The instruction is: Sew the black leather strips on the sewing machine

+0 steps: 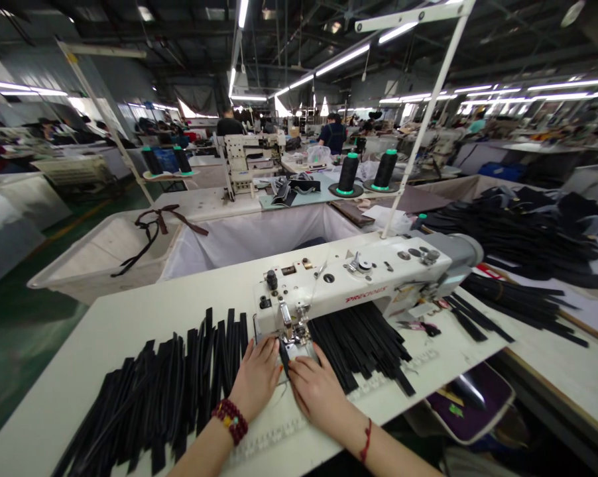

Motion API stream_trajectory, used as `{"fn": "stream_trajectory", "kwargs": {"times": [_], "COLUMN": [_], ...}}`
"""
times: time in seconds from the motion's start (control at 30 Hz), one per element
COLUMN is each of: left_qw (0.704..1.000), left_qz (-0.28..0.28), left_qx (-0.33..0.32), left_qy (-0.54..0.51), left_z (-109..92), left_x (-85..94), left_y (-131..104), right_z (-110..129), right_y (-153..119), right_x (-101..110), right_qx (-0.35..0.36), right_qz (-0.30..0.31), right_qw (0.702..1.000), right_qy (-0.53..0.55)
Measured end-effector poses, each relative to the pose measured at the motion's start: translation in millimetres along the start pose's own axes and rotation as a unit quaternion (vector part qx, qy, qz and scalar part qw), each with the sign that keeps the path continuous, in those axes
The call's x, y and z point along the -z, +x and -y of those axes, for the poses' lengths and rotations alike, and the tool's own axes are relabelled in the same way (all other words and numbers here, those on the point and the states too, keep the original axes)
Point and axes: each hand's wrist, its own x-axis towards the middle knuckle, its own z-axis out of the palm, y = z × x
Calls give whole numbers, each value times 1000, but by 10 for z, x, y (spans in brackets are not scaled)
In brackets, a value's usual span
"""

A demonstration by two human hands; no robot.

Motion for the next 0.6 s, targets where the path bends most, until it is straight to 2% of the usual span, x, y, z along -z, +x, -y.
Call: {"fn": "stream_trajectory", "kwargs": {"times": [0.1,0.33,0.47,0.6], "left_qw": [1000,1000,998,992], "left_qz": [-11,-21,-6,-19], "left_qx": [0,-10,-21,-14], "left_qy": [2,-3,-51,-122], "left_z": [11,37,151,351], "left_x": [-16,-45,75,233], "left_y": [4,-9,32,319], "right_z": [-63,-126,-100,-66], "right_y": [82,292,351,345], "right_x": [-52,-139,-164,-182], "right_qx": [7,21,10,7], "right_qz": [18,17,29,30], "right_qw": [999,996,995,994], "right_qy": [-31,-85,-100,-107]}}
